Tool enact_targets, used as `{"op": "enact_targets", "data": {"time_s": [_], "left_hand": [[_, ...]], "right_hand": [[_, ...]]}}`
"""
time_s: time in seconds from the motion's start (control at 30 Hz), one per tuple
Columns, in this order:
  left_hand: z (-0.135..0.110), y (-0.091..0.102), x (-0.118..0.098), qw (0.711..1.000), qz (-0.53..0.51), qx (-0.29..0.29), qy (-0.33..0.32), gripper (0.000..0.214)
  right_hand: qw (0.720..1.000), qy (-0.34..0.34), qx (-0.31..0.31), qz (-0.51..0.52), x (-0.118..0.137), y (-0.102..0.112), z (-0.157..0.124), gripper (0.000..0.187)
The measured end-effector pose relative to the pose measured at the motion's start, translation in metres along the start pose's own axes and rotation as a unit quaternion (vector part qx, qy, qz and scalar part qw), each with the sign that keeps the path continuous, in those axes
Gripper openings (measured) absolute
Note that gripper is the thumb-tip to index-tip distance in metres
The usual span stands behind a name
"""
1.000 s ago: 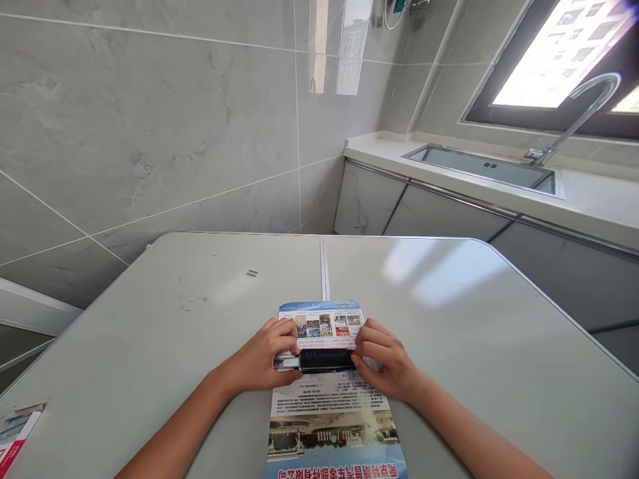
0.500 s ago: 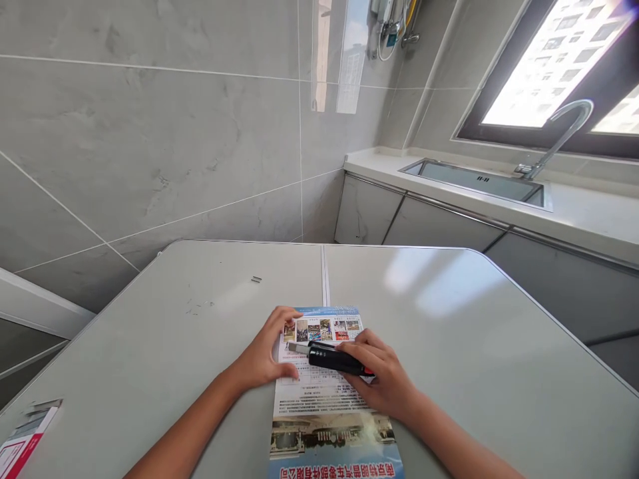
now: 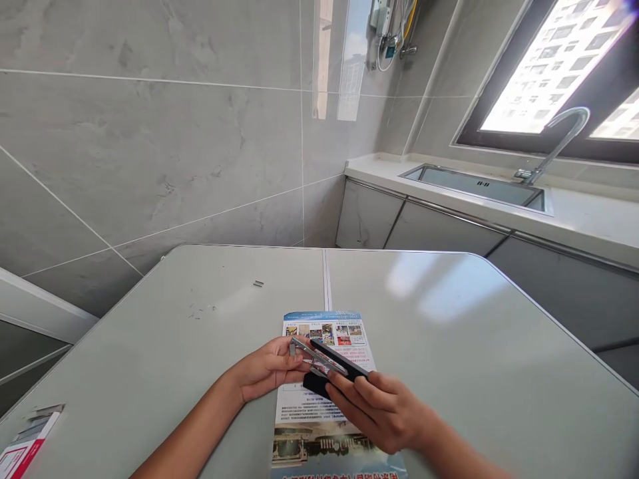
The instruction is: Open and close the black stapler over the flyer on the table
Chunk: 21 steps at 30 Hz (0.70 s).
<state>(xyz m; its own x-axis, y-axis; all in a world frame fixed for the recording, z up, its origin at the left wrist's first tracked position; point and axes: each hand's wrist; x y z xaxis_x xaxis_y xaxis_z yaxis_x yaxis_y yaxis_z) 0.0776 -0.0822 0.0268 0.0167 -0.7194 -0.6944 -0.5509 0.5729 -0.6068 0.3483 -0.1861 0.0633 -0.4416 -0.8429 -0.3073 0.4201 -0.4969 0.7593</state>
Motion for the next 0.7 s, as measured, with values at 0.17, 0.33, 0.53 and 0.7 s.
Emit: {"op": "enact_targets", "data": {"time_s": [0.17, 0.33, 0.53, 0.7], "left_hand": [[0.006, 0.001, -0.004, 0.994, -0.049, -0.084, -0.053, 0.024], [0.004, 0.006, -0.02, 0.932, -0.245, -0.15, -0.223, 0.014], [-0.004, -0.006, -0.025, 0.935, -0.264, -0.106, -0.211, 0.033], [0.001, -0.016, -0.013, 0.964, -0.139, -0.119, -0.194, 0.036]], "right_hand": [[0.992, -0.102, -0.008, -0.068, 0.003, -0.006, -0.011, 0.04], [0.953, -0.291, -0.082, 0.005, 0.005, -0.021, -0.013, 0.052], [0.93, -0.322, -0.037, 0.173, 0.006, -0.033, -0.003, 0.037], [0.925, -0.325, 0.011, 0.198, 0.008, -0.035, -0.007, 0.026]]}}
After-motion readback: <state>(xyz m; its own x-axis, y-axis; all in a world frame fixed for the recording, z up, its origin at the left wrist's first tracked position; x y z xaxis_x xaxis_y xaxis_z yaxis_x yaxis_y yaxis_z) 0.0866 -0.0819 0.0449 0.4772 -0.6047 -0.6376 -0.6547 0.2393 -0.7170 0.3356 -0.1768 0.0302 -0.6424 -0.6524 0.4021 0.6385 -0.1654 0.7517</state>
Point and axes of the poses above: each hand's wrist, its own z-axis towards the middle knuckle, its own y-axis out of the back of the hand, x = y × z, and after that the axes turned 8 degrees about y, right-handed
